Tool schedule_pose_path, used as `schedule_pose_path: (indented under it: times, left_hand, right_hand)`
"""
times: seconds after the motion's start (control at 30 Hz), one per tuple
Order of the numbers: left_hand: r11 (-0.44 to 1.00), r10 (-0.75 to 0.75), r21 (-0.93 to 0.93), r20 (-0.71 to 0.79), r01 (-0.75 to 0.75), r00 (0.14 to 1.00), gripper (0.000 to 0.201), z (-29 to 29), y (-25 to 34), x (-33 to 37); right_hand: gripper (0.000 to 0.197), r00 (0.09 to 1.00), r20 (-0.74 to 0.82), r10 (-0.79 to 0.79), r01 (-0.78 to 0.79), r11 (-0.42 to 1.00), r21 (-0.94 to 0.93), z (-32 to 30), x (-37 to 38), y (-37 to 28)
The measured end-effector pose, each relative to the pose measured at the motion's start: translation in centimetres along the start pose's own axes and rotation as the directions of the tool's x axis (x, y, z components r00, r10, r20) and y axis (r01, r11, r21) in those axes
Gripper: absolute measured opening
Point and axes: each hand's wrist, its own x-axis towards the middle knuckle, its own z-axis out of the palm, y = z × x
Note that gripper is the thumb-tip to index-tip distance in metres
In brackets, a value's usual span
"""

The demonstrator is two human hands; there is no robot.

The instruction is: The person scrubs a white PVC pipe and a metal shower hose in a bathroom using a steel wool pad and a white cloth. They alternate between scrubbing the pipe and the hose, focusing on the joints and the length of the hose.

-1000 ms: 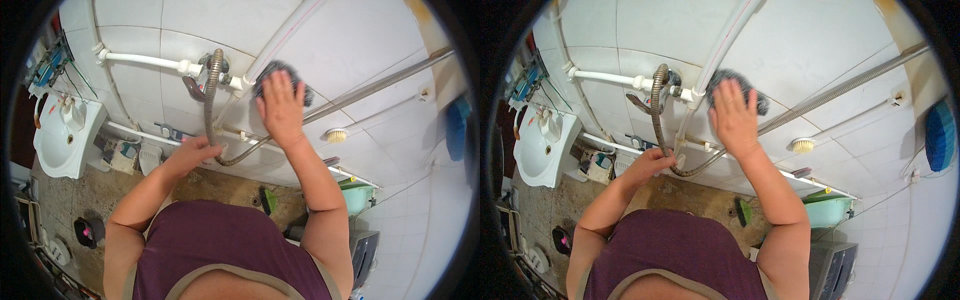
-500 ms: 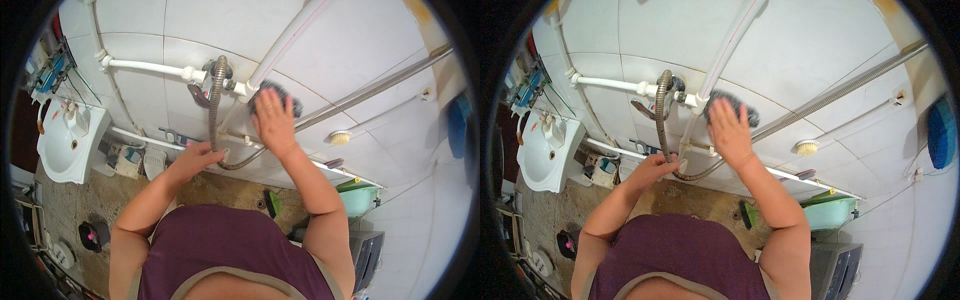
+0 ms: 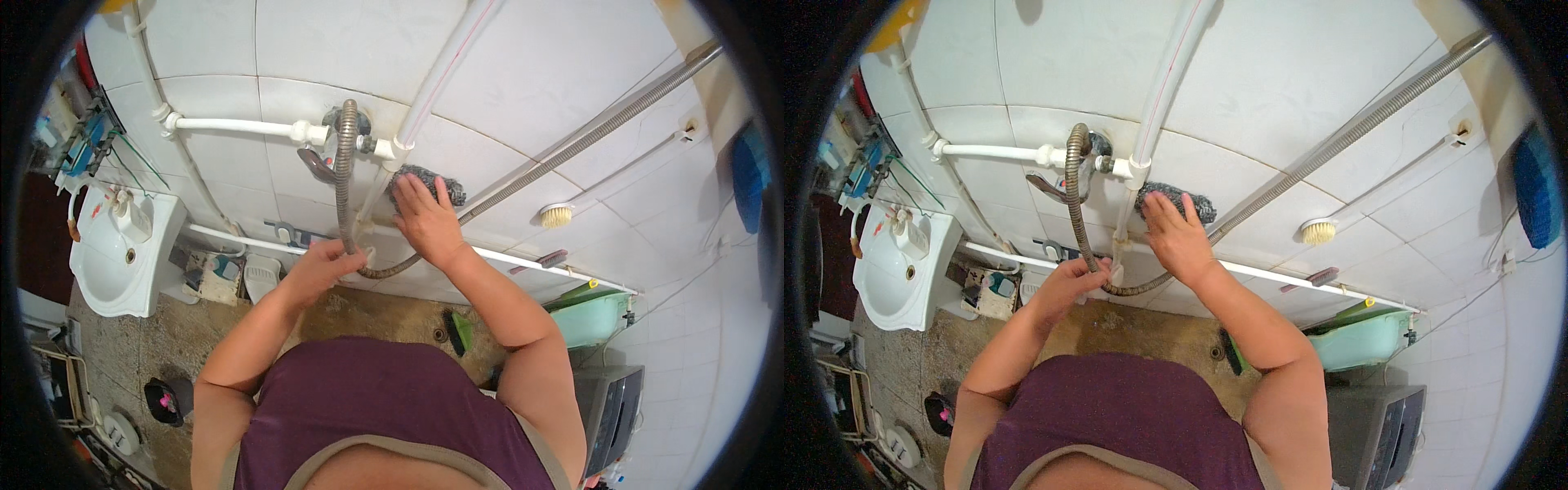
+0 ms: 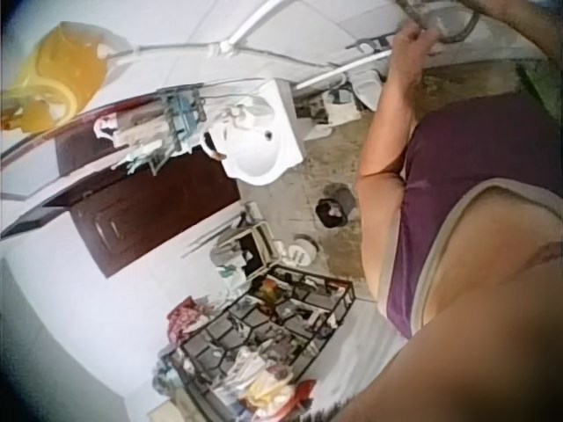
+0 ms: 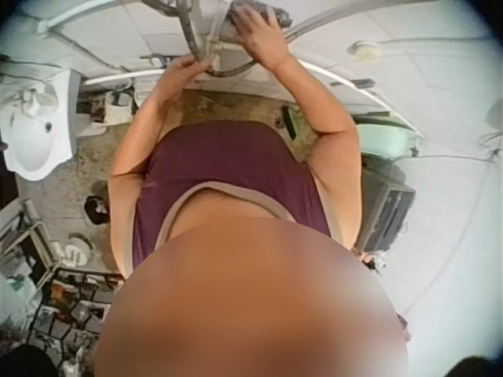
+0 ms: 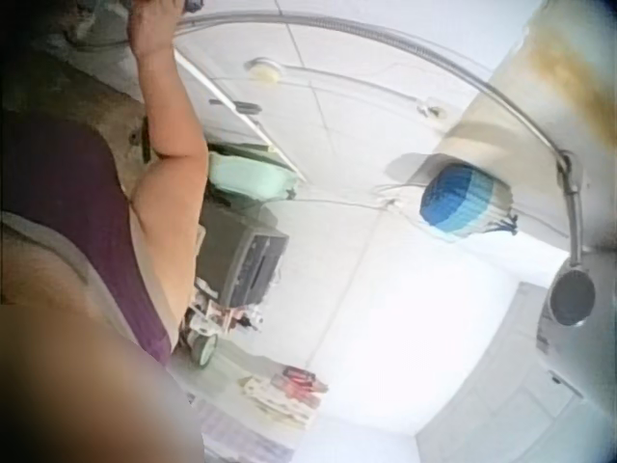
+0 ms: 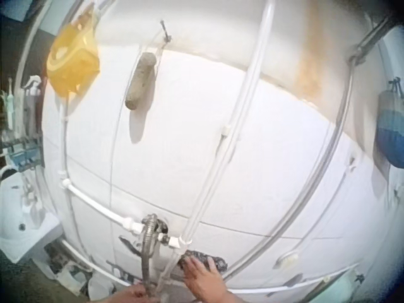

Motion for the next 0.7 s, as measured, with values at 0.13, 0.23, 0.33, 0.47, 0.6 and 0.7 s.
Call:
schedule_pose_path:
  times: [0.13, 0.23, 0.33, 0.47, 0.6, 0.7]
  left_hand:
    - [0.998, 0.063, 0.002, 0.032, -0.063, 0.997, 0.02, 0.0, -0.2, 0.0]
    - [0.997, 0.038, 0.065, 0.031, -0.04, 0.999, 0.016, 0.0, -0.8, 0.5]
    - [0.997, 0.037, 0.069, 0.03, -0.039, 0.999, 0.015, 0.3, -0.3, 0.4]
    - [0.993, 0.097, 0.063, 0.026, -0.098, 0.995, 0.015, -0.1, -2.0, 1.5]
    - [0.995, 0.087, 0.052, 0.018, -0.088, 0.996, 0.015, 0.1, -0.7, 0.5]
    - [0.995, 0.066, 0.076, -0.006, -0.066, 0.998, 0.015, 0.1, 0.2, 0.1]
  right_hand:
    - [0.047, 0.98, -0.164, 0.109, -0.12, 0.991, -0.059, -4.9, 3.2, 2.7]
    - [0.045, 0.94, -0.33, 0.083, -0.134, 0.982, -0.135, -9.5, 6.7, 3.9]
    - [0.042, 0.957, -0.285, 0.051, -0.107, 0.977, -0.183, -9.2, 7.3, 3.4]
    - [0.04, 0.979, -0.201, 0.021, -0.054, 0.985, -0.164, -6.4, 5.3, 2.5]
    - [0.041, 0.988, -0.155, -0.004, -0.023, 0.985, -0.172, -7.1, 4.7, 3.6]
    - [0.042, 0.941, -0.324, 0.101, -0.167, 0.969, -0.182, -9.3, 5.7, 5.7]
